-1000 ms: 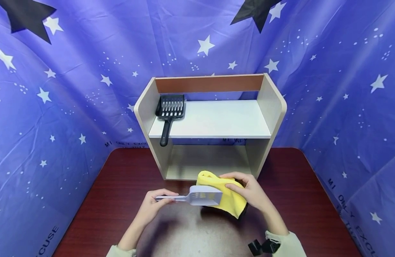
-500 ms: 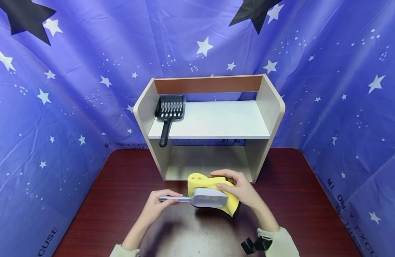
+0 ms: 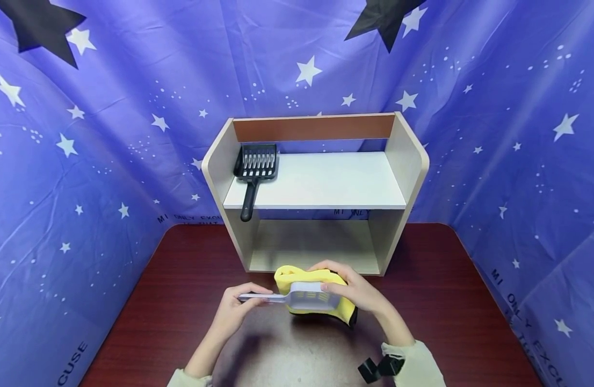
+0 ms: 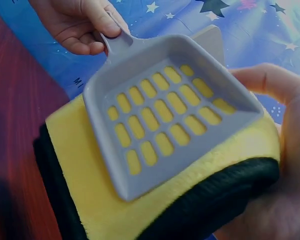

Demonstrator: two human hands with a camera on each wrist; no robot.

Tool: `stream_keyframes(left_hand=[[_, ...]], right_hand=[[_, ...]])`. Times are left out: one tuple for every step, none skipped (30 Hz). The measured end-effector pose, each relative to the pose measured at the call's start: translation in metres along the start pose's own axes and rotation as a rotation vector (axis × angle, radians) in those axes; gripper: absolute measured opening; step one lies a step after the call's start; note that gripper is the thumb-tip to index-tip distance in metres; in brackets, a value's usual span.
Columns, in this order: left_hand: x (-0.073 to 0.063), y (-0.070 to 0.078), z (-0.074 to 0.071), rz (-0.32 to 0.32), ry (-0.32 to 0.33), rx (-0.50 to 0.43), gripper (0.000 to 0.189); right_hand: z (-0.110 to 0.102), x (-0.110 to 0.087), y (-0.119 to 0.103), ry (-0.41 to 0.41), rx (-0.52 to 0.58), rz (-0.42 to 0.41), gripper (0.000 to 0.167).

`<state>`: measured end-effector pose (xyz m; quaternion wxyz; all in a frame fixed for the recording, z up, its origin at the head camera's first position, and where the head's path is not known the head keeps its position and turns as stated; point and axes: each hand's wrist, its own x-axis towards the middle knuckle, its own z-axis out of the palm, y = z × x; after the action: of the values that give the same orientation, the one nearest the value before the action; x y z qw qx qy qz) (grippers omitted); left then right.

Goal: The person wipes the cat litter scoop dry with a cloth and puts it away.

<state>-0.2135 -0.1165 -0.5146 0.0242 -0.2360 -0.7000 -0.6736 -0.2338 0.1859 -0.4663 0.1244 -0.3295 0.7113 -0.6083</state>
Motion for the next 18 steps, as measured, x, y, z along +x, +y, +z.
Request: stream_keyframes(left_hand=[[-0.0004, -0.0002, -0.0007, -0.002, 0.001, 0.000, 0.014], [-0.0008, -0.0002, -0.0013, -0.004, 0.000, -0.002, 0.014], [-0.0012, -0.0003, -0.0020, -0.004, -0.002, -0.004, 0.015], [-0.0016, -0.0006, -0.0022, -0.006, -0.005, -0.006, 0.015], [-0.0020, -0.0008, -0.0024, -0.005, -0.007, -0.008, 0.015], [-0.0022, -0.0009, -0.0026, -0.002, -0.008, -0.009, 0.015], [-0.0024, -0.0009, -0.0029, 0.000, -0.007, -0.007, 0.015], [-0.0025, -0.0008, -0.0032, 0.000, -0.003, -0.004, 0.015], [-0.0025, -0.0007, -0.0037, -0.001, 0.002, 0.000, 0.015], [-0.0026, -0.0006, -0.0042, -0.001, 0.006, 0.005, 0.014], [-0.0027, -0.0005, -0.0047, -0.001, 0.010, 0.010, 0.014], [-0.0027, -0.0007, -0.0053, -0.002, 0.012, 0.013, 0.014], [-0.0029, -0.0009, -0.0055, -0.003, 0.014, 0.015, 0.014], [-0.0031, -0.0014, -0.0058, -0.003, 0.015, 0.014, 0.014], [-0.0032, -0.0018, -0.0061, -0.002, 0.016, 0.013, 0.014], [-0.0033, -0.0023, -0.0063, -0.001, 0.016, 0.012, 0.014], [-0.0034, -0.0029, -0.0064, -0.002, 0.016, 0.009, 0.014], [-0.0034, -0.0035, -0.0064, -0.002, 0.015, 0.010, 0.014]], right_hand=[[-0.0002, -0.0003, 0.0000, -0.016, 0.016, 0.004, 0.034], [-0.0005, -0.0006, 0.0002, -0.031, 0.034, 0.007, 0.035], [-0.0010, -0.0010, 0.0004, -0.041, 0.048, 0.010, 0.035], [-0.0015, -0.0019, 0.0009, -0.048, 0.060, 0.013, 0.036], [-0.0018, -0.0027, 0.0013, -0.054, 0.067, 0.012, 0.036], [-0.0020, -0.0033, 0.0015, -0.055, 0.076, 0.013, 0.036], [-0.0020, -0.0039, 0.0018, -0.054, 0.085, 0.014, 0.036], [-0.0021, -0.0042, 0.0018, -0.052, 0.096, 0.012, 0.035], [-0.0022, -0.0044, 0.0018, -0.048, 0.104, 0.010, 0.035], [-0.0024, -0.0046, 0.0017, -0.046, 0.114, 0.007, 0.035], [-0.0025, -0.0048, 0.0017, -0.042, 0.120, 0.004, 0.034], [-0.0027, -0.0050, 0.0017, -0.036, 0.124, 0.004, 0.034], [-0.0032, -0.0055, 0.0015, -0.031, 0.123, 0.001, 0.033], [-0.0037, -0.0060, 0.0016, -0.027, 0.122, 0.003, 0.033], [-0.0040, -0.0065, 0.0016, -0.024, 0.120, 0.004, 0.033], [-0.0044, -0.0071, 0.0018, -0.023, 0.120, 0.005, 0.033], [-0.0049, -0.0078, 0.0020, -0.023, 0.120, 0.006, 0.034], [-0.0054, -0.0087, 0.0024, -0.024, 0.123, 0.005, 0.034]])
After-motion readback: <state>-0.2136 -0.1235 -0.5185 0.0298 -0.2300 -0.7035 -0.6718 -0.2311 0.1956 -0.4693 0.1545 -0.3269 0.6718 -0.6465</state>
